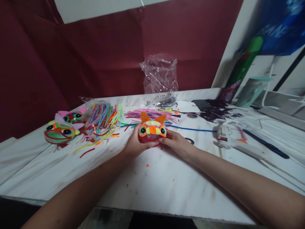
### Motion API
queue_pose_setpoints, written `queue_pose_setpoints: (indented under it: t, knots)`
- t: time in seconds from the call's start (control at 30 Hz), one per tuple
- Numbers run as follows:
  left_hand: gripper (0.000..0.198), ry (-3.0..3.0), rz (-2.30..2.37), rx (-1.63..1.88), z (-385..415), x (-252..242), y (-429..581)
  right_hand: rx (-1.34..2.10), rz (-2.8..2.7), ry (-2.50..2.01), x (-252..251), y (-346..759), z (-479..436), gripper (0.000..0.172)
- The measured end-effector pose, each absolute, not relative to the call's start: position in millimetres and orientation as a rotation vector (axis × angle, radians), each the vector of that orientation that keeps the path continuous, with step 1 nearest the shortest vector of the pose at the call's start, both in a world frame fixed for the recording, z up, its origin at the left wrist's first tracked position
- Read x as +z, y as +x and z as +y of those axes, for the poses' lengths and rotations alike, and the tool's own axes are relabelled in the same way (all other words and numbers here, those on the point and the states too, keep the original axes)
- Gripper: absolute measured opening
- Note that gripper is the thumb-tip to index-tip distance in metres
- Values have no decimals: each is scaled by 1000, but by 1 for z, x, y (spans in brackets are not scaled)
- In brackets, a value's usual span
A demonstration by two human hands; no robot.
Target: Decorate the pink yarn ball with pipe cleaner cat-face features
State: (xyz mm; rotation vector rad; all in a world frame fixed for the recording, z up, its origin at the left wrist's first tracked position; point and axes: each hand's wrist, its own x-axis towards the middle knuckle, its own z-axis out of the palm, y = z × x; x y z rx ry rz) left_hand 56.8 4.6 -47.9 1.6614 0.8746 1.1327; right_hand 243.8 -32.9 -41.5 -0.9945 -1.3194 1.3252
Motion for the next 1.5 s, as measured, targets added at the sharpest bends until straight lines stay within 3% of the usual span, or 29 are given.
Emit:
queue_pose_setpoints:
  t: [0.3,0.73,1.17,1.5]
  knots:
    - [86,1619,917,1118,4,-45,58,1382,-1235,-953,-42,241,-30,31]
    - [78,1598,1004,1151,3,-33,60,1459,-1062,-943,-40,240,-27,17]
    - [81,1569,962,1169,1,-44,64,1319,-1194,-961,-48,239,-28,22]
    - [84,1522,955,1157,6,-42,61,1401,-1095,-992,-45,239,-28,26]
